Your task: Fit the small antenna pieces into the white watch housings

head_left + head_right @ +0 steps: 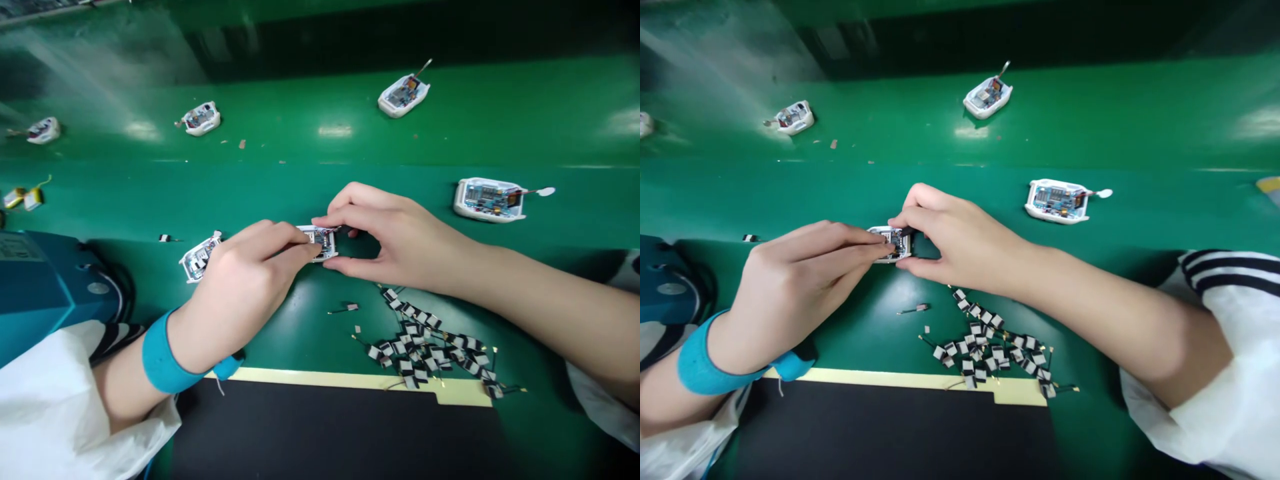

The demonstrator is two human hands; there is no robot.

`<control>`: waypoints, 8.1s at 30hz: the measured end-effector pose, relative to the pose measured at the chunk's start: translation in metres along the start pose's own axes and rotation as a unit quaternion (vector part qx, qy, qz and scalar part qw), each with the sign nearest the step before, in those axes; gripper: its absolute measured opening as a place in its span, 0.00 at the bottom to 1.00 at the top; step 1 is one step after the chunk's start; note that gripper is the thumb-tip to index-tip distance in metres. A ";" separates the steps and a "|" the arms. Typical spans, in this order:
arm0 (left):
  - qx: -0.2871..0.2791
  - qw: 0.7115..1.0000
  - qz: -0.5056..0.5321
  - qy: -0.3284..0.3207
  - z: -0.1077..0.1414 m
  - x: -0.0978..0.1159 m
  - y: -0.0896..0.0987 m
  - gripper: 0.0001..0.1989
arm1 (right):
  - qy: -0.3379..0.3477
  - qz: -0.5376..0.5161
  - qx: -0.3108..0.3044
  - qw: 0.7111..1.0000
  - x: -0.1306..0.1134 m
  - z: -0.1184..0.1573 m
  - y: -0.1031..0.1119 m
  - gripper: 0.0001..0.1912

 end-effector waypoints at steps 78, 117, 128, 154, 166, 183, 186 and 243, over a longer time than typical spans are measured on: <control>0.004 1.000 -0.017 -0.015 0.000 -0.001 -0.007 0.12 | -0.058 -0.111 0.229 0.965 -0.022 0.006 0.004 0.09; 0.017 0.972 0.209 0.109 0.004 0.004 0.005 0.25 | -0.083 0.036 0.096 0.991 -0.015 0.016 0.026 0.02; 0.009 0.952 0.266 0.151 0.004 -0.023 -0.023 0.34 | 0.095 0.330 0.043 0.938 -0.031 -0.019 -0.006 0.04; 0.065 0.855 0.478 0.189 0.007 -0.019 -0.020 0.37 | 0.134 0.186 0.137 0.964 -0.033 -0.015 0.002 0.11; 0.106 0.848 0.483 0.194 0.007 -0.019 -0.015 0.35 | 0.090 0.148 0.155 0.973 -0.032 -0.018 0.005 0.06; 0.057 0.817 0.509 0.264 0.006 -0.027 -0.027 0.31 | 0.033 0.171 0.055 0.983 -0.018 -0.020 -0.001 0.10; 0.056 0.820 0.505 0.263 0.007 -0.027 -0.028 0.32 | 0.043 0.184 0.055 0.981 -0.016 -0.027 -0.001 0.07; -0.055 0.956 0.070 -0.280 0.008 0.019 0.002 0.11 | -0.065 0.073 -0.041 0.994 0.002 0.005 0.024 0.19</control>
Point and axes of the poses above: each hand's wrist, its own z-axis away from the middle knuckle, its own y-axis out of the back of the hand, x = y × z, the point moved 3 cm from there along -z, towards the middle knuckle, and after that the axes turned 1 degree about y, right-handed, at the moved point
